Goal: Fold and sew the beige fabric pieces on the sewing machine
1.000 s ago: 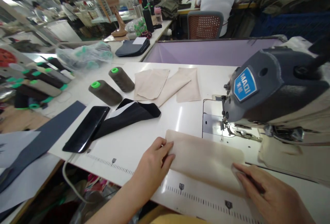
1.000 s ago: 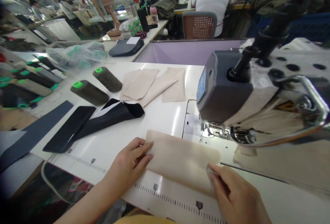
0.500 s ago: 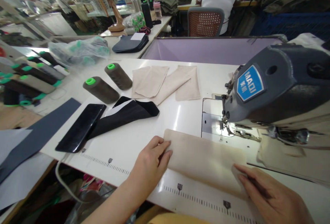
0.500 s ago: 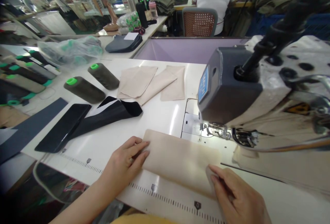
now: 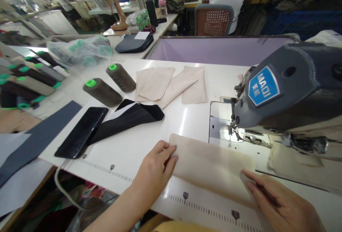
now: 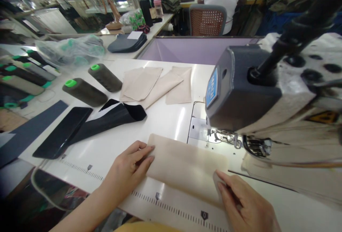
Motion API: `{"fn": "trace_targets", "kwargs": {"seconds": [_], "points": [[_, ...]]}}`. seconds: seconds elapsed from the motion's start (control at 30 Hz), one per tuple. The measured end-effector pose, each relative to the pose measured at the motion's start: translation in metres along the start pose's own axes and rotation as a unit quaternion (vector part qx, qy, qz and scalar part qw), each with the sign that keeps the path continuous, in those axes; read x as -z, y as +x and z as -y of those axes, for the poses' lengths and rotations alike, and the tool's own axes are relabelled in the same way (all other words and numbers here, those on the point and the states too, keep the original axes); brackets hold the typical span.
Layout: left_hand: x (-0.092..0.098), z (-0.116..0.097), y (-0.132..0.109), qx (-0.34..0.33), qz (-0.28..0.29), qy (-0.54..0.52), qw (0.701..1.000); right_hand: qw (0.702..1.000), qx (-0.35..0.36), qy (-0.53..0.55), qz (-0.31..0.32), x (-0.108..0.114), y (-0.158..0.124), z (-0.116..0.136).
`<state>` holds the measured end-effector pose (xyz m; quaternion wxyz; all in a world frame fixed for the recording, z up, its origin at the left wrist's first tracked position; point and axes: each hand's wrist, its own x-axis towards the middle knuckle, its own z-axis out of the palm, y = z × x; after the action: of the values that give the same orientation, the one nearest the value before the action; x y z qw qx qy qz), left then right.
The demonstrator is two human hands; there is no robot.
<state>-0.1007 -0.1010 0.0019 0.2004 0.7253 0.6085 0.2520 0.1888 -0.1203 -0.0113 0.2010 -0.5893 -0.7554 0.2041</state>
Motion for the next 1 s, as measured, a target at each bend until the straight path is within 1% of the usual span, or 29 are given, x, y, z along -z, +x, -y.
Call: {"fn": "trace_targets", "kwargs": {"seconds": [0.17,0.3,0.4,0.6,0.83,1.0], "points": [[0.000,0.000,0.000,0.009,0.010,0.006,1.000,0.999,0.034,-0.002,-0.010,-0.002,0.002,-0.002],[-0.001,0.000,0.000,-0.004,0.000,0.018,1.000,0.998,0.049,0.004,-0.038,-0.005,0.003,0.003],[-0.001,0.002,0.002,-0.024,-0.015,0.033,0.999,0.998,0.035,0.025,-0.049,-0.004,0.003,0.012],[-0.003,0.007,0.006,-0.070,-0.038,0.066,0.995,0.996,-0.015,0.086,-0.023,-0.002,0.006,0.022],[-0.003,0.008,0.008,-0.098,-0.035,0.106,0.989,0.992,-0.035,0.124,-0.012,-0.002,0.006,0.022],[-0.001,0.007,0.007,-0.102,-0.031,0.117,0.987,0.990,-0.043,0.132,-0.008,-0.002,0.006,0.022]]}}
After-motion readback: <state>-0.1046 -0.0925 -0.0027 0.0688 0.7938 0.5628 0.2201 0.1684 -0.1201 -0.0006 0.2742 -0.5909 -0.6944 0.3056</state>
